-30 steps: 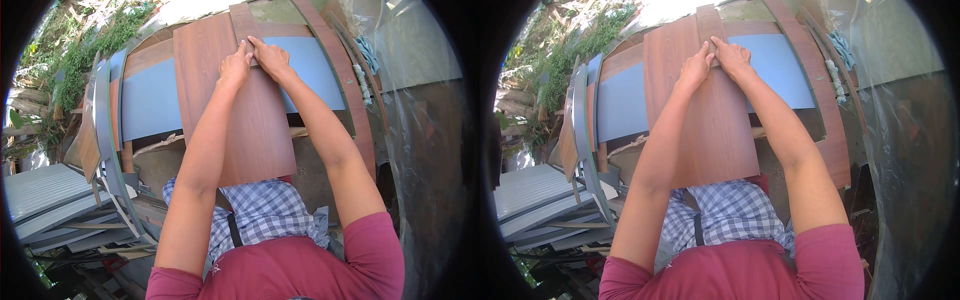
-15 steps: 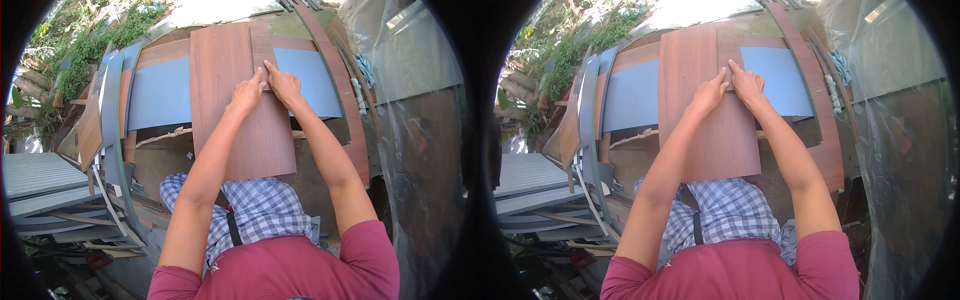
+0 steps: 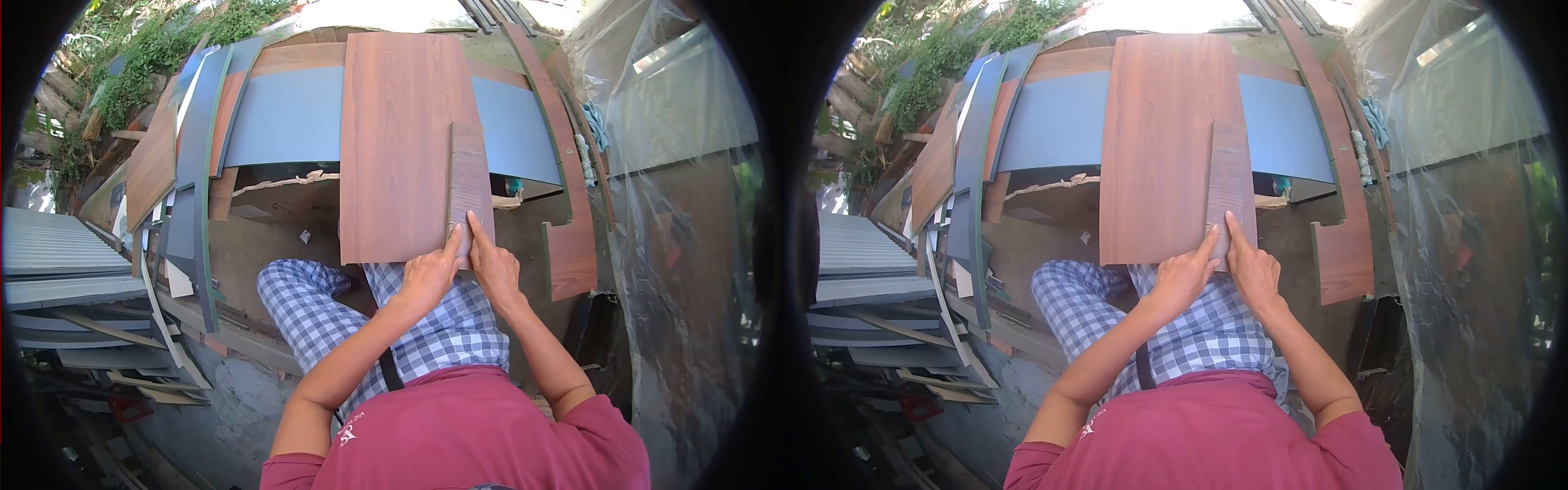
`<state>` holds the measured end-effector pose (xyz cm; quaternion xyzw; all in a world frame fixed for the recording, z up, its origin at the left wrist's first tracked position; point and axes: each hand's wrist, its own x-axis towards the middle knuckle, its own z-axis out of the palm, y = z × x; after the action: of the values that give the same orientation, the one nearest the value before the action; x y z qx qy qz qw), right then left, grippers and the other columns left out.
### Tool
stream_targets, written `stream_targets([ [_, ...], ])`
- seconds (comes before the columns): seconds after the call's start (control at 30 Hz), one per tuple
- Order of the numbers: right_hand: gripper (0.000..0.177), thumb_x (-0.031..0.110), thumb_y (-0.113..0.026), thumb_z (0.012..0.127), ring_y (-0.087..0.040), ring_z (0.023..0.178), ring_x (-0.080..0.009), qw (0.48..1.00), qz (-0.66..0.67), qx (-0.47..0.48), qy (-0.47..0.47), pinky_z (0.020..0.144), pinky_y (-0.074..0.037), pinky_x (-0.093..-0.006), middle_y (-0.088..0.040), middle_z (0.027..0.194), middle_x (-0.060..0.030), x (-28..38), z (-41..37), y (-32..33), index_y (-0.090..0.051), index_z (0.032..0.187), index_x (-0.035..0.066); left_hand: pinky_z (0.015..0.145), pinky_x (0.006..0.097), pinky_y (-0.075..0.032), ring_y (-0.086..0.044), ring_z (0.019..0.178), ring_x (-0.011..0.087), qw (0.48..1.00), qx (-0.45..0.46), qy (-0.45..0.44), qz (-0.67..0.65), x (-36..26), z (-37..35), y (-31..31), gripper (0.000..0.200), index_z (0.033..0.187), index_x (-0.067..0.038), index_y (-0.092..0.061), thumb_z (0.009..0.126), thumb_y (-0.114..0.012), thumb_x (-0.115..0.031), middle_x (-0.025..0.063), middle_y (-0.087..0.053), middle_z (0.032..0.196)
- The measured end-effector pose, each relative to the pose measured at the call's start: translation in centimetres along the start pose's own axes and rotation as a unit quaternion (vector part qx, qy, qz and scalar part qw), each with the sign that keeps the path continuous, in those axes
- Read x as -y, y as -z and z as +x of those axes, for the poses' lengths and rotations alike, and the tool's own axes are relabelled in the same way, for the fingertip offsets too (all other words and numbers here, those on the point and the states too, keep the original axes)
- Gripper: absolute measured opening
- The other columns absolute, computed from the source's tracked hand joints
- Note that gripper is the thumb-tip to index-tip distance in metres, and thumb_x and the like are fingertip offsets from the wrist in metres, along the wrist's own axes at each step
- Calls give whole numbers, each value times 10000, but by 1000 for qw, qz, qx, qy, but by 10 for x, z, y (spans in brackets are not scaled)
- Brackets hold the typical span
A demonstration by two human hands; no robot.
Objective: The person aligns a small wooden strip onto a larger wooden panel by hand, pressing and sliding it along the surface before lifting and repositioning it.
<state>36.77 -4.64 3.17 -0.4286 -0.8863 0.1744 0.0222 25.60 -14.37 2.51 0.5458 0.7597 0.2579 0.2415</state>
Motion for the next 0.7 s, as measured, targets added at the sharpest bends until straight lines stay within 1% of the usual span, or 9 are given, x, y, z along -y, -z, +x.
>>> stream_targets([
  [0.07,499,189,-473,866,-595,524,-363,999,25,8,22,507,-484,-461,-578,564,-185,6,-10,1,-358,1349,230,620,467,-485,-613,689,372,1000,-8,1,-6,3,-11,1,537,1337,-60,-340,862,-538,-216,196,-627,806],
  [0.13,493,187,-475,865,-596,526,-360,999,17,9,35,505,-484,-457,-577,562,-182,13,-8,2,-367,1345,223,617,470,-484,-612,689,375,1000,-2,18,-21,4,-17,8,516,1329,-60,-353,869,-525,-220,199,-626,782],
  [0.27,459,192,-472,866,-600,537,-354,999,12,-2,51,511,-487,-450,-580,568,-181,24,14,0,-406,1320,223,621,474,-485,-610,686,384,999,-2,41,2,10,0,23,490,1322,-69,-367,880,-508,-228,195,-625,750],
  [0.37,440,195,-469,864,-606,548,-352,999,-9,-15,45,515,-488,-447,-582,576,-187,29,41,-2,-429,1301,232,628,480,-485,-609,686,395,998,-14,60,14,16,24,31,475,1317,-82,-377,886,-498,-241,212,-618,722],
  [0.5,433,196,-468,860,-615,584,-361,1000,0,-19,20,536,-490,-460,-596,606,-193,32,86,-2,-439,1290,236,646,484,-488,-617,694,395,995,-31,78,59,24,65,38,483,1337,-128,-355,895,-477,-278,233,-617,721],
  [0.57,436,195,-474,852,-621,619,-371,998,22,-46,25,564,-492,-471,-609,633,-194,30,110,-4,-444,1285,235,654,486,-488,-621,700,394,993,-29,83,80,26,89,42,482,1346,-145,-345,902,-461,-294,237,-620,725],
  [0.63,435,196,-473,850,-623,648,-378,998,40,-50,22,592,-492,-478,-615,661,-201,29,134,-3,-446,1282,236,682,486,-486,-626,736,387,986,-25,115,115,29,113,47,471,1361,-181,-322,920,-414,-320,223,-634,765],
  [0.67,435,197,-472,847,-625,677,-384,997,55,-55,24,619,-491,-484,-621,689,-208,29,146,-3,-449,1280,236,682,486,-486,-626,736,387,986,-20,113,117,30,125,49,471,1361,-181,-322,920,-414,-320,223,-634,765],
  [0.7,435,197,-472,847,-625,677,-384,997,58,-54,19,619,-491,-484,-621,689,-208,27,159,-3,-449,1280,236,700,484,-482,-625,761,386,984,-24,123,124,31,136,50,468,1363,-186,-315,925,-398,-328,221,-637,788],
])
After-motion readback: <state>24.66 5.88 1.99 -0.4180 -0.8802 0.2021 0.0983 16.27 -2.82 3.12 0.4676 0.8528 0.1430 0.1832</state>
